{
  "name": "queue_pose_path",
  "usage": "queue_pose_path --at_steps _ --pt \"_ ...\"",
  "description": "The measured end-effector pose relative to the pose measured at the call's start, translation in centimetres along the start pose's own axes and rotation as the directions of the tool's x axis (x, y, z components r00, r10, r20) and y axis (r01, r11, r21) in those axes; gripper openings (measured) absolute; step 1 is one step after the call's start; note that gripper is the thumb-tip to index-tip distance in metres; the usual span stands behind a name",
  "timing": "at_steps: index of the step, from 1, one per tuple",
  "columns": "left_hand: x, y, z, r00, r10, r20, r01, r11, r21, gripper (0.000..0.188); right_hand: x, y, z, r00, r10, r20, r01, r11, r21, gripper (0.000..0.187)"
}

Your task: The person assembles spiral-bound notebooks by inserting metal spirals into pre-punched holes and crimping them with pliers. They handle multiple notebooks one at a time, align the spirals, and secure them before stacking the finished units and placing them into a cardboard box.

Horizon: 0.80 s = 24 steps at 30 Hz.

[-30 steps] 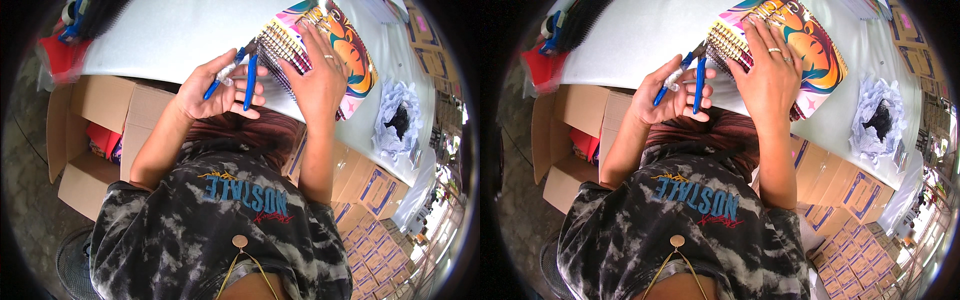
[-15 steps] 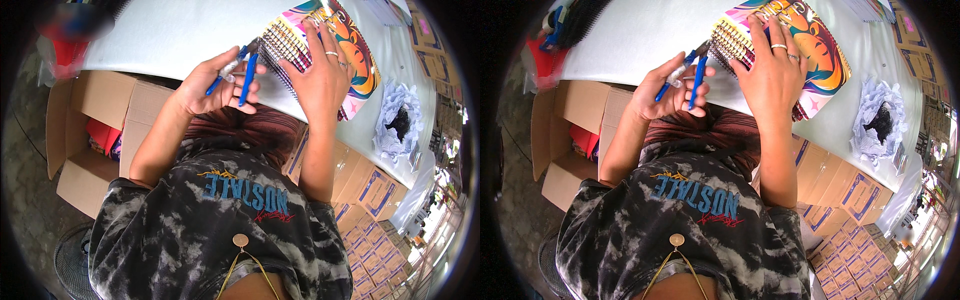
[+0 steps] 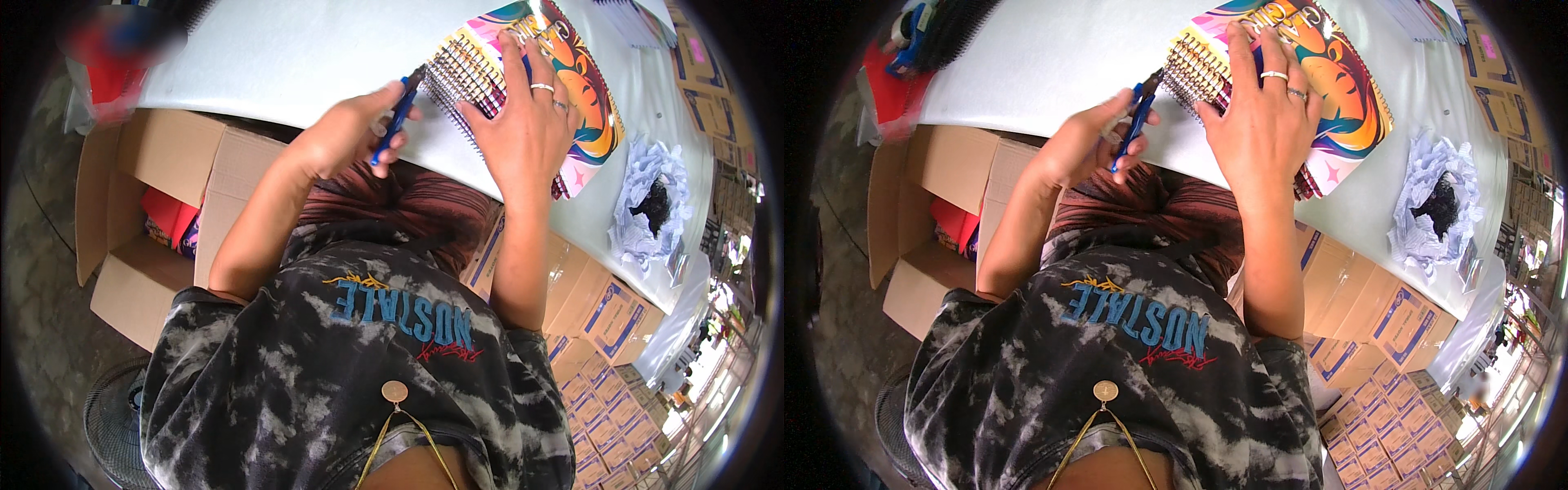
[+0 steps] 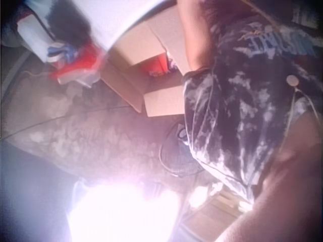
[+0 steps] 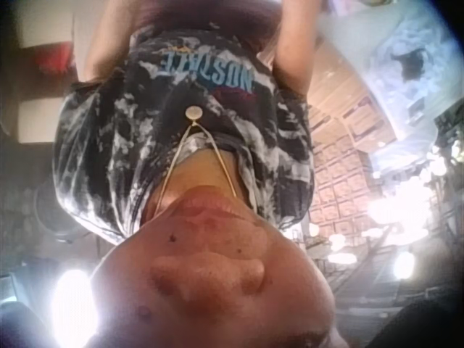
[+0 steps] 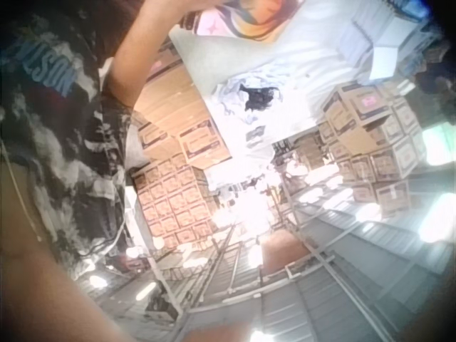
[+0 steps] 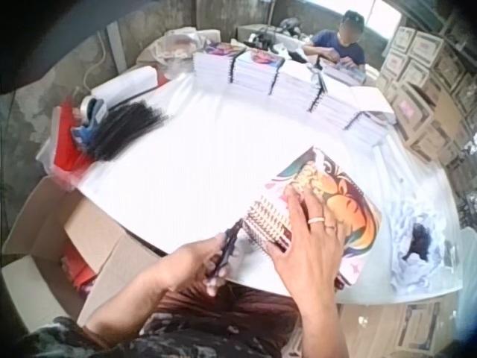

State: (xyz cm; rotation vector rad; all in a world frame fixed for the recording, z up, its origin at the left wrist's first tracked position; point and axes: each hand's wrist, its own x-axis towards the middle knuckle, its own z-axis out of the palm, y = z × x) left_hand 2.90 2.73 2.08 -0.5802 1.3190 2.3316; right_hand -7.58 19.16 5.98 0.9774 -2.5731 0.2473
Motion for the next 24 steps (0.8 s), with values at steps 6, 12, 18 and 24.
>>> queue_pose_path --at_steps 6,12,18,24 --pt "0.7 -0.4 0.0 0.995 0.065 -0.079 -0.034 0.937 0.347 0.052 -0.2 -1.3 0.8 1.000 0.012 -0.022 -0.013 0.998 -0.062 0.088" --pt "0.6 -0.6 -0.7 0.994 -0.052 0.091 0.072 0.970 -0.232 0.056 -0.3 -0.9 1.2 0.999 0.001 -0.038 -0.002 1.000 -0.027 0.087" --pt "0.7 -0.1 1.4 0.939 0.199 -0.281 0.124 0.566 0.815 0.052 -0.1 -1.8 1.0 0.999 0.016 -0.039 -0.018 0.998 -0.052 0.089" --pt "0.9 -0.3 -0.5 0.989 -0.077 0.126 0.117 0.931 -0.345 0.059 0.0 -2.3 -0.1 0.998 0.012 0.066 -0.008 0.998 -0.064 0.097"
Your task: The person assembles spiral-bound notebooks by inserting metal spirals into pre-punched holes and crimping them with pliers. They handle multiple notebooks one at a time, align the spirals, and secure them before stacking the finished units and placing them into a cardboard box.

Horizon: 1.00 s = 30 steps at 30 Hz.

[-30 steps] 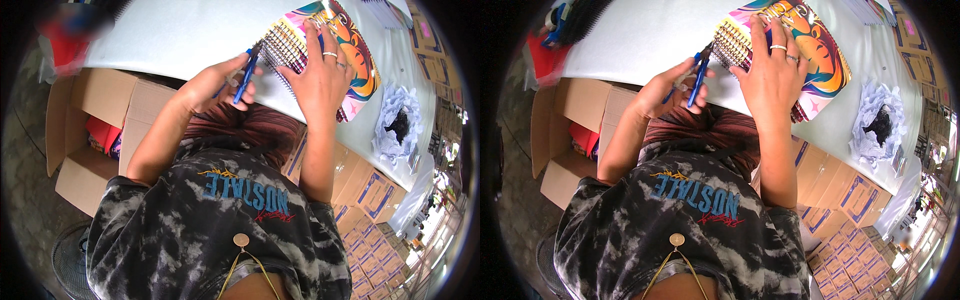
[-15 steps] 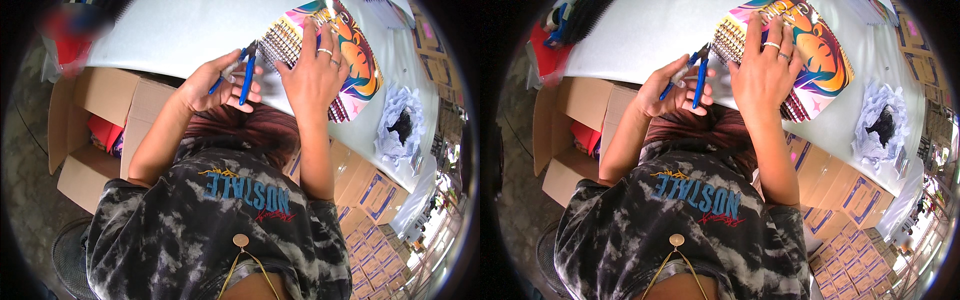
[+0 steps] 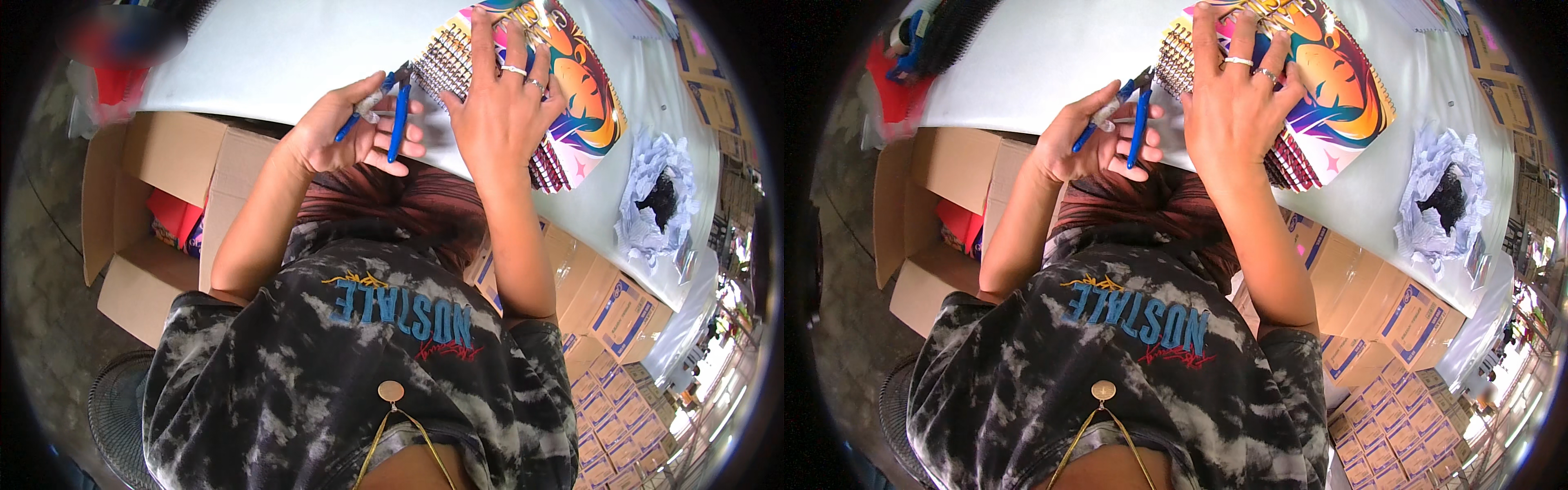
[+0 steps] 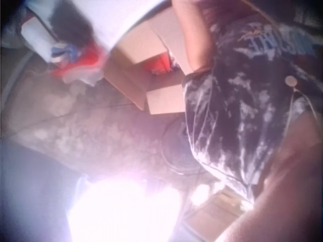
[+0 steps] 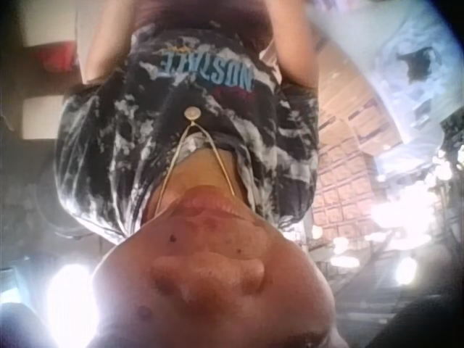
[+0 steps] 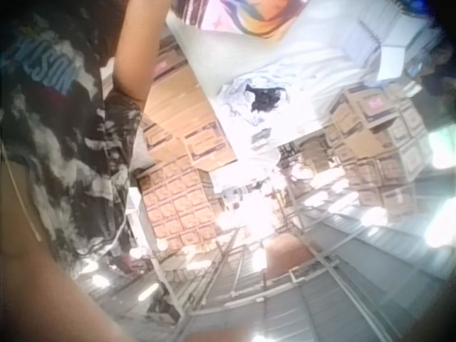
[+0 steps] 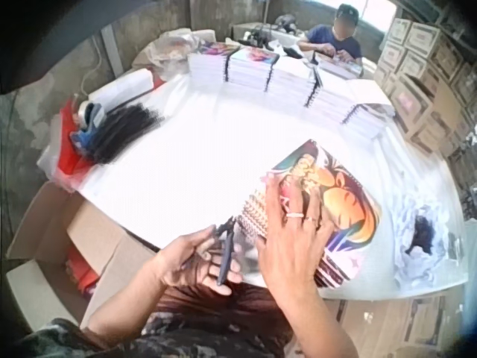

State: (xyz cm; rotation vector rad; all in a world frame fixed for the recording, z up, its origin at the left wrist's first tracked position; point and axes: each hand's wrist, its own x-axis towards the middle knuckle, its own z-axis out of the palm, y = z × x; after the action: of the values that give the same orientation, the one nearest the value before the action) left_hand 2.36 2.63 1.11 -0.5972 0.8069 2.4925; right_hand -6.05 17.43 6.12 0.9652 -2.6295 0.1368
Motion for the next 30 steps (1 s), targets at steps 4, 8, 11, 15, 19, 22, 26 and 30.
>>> queue_pose_path --at_steps 4,8,11,15,19,22,26,30 --pt "0.1 0.4 -1.5 0.999 -0.011 0.044 0.006 0.991 0.131 0.057 0.1 -0.1 -0.5 1.000 -0.007 -0.004 0.007 1.000 -0.028 0.091" --pt "0.7 -0.8 0.8 0.815 0.552 -0.175 0.247 -0.059 0.967 0.057 0.0 -0.3 0.5 0.997 -0.020 -0.073 0.013 0.996 -0.091 0.093" --pt "-0.2 1.0 2.1 0.917 0.242 -0.318 0.204 0.401 0.893 0.055 -0.2 -0.4 1.5 0.993 -0.035 -0.109 0.021 0.992 -0.126 0.098" --pt "-0.2 0.7 0.4 0.995 -0.041 -0.087 0.051 0.993 0.109 0.056 -0.1 -0.3 1.9 0.990 -0.070 -0.122 0.050 0.986 -0.162 0.098" --pt "0.2 0.9 -1.5 0.998 -0.046 -0.049 0.053 0.989 0.137 0.057 0.0 -0.2 2.2 0.990 -0.062 -0.123 0.037 0.979 -0.198 0.062" --pt "-0.4 1.9 2.2 0.933 0.166 -0.320 0.187 0.537 0.822 0.054 0.2 0.0 4.0 0.920 -0.118 -0.374 0.035 0.975 -0.221 0.047" --pt "-0.3 2.2 2.5 0.948 0.183 -0.259 0.194 0.310 0.931 0.056 -0.5 -0.7 2.8 0.964 -0.145 -0.224 0.060 0.936 -0.347 0.047" --pt "-0.5 1.2 -0.5 0.989 -0.093 -0.113 0.119 0.961 0.250 0.059 -0.4 -0.7 3.1 0.951 -0.153 -0.269 0.069 0.952 -0.299 0.050"
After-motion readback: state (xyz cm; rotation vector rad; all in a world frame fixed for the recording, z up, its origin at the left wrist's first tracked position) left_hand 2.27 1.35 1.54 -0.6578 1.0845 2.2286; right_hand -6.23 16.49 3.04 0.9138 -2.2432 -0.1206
